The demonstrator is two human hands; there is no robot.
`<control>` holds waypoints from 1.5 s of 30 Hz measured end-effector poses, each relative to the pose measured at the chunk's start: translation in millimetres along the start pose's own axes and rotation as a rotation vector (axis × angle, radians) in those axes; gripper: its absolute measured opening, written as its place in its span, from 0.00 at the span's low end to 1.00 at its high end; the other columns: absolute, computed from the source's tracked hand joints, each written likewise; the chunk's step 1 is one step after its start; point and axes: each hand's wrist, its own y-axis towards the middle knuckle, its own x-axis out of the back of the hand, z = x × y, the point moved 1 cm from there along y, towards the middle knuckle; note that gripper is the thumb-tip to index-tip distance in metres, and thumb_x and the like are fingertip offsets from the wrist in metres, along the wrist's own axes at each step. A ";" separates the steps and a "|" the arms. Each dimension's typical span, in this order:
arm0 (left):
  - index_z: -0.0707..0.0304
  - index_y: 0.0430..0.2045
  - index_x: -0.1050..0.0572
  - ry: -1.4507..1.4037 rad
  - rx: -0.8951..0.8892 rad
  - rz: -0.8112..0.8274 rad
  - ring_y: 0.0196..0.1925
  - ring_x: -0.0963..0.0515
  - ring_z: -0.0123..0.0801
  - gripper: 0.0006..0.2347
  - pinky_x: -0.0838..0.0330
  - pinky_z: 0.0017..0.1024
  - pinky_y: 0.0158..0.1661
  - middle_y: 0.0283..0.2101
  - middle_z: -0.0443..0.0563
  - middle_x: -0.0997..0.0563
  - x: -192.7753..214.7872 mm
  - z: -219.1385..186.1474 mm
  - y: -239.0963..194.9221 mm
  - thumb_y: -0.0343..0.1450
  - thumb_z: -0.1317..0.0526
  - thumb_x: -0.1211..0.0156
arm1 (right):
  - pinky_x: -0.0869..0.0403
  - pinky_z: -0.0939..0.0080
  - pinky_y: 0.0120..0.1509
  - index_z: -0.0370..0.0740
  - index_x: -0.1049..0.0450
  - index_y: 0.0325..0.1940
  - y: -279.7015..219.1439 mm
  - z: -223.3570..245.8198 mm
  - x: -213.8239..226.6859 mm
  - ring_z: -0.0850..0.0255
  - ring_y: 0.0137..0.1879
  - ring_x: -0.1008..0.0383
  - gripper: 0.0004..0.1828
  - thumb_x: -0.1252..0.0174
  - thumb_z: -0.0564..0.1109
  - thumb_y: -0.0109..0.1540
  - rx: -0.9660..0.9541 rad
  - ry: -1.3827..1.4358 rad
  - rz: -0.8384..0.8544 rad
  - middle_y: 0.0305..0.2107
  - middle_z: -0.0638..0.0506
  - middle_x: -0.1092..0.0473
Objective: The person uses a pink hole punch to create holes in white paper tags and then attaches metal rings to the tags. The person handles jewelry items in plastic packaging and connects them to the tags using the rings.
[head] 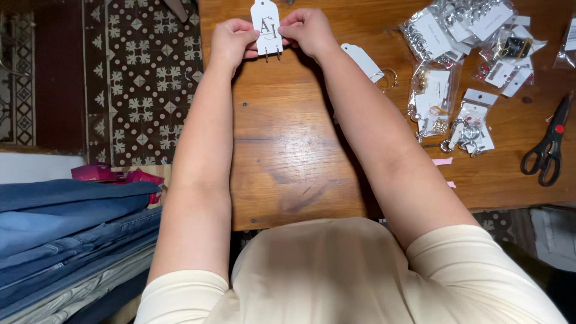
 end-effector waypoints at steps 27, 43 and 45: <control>0.55 0.26 0.19 0.518 -0.608 -0.506 0.31 0.18 0.34 0.03 0.23 0.37 0.37 0.27 0.42 0.19 -7.6 72.5 100.9 0.66 0.67 0.33 | 0.28 0.70 0.30 0.52 0.21 0.36 67.7 -29.1 17.4 0.75 0.26 0.21 0.08 0.27 0.48 0.65 0.046 -0.299 -0.045 0.23 0.62 0.22; 0.42 0.25 0.23 0.731 -0.157 0.160 0.38 0.20 0.31 0.14 0.33 0.38 0.36 0.31 0.31 0.19 -195.4 13.1 -48.2 0.72 0.39 0.35 | 0.32 0.57 0.45 0.56 0.23 0.55 -107.5 14.8 178.1 0.66 0.42 0.26 0.24 0.26 0.61 0.59 -0.113 -1.038 0.067 0.37 0.70 0.23; 0.38 0.25 0.23 0.692 -0.105 0.081 0.38 0.18 0.33 0.07 0.28 0.40 0.35 0.30 0.32 0.17 -209.3 11.4 -35.2 0.70 0.49 0.32 | 0.29 0.60 0.48 0.55 0.22 0.57 -110.4 13.3 178.8 0.67 0.42 0.25 0.22 0.25 0.55 0.62 -0.095 -0.884 0.034 0.37 0.68 0.23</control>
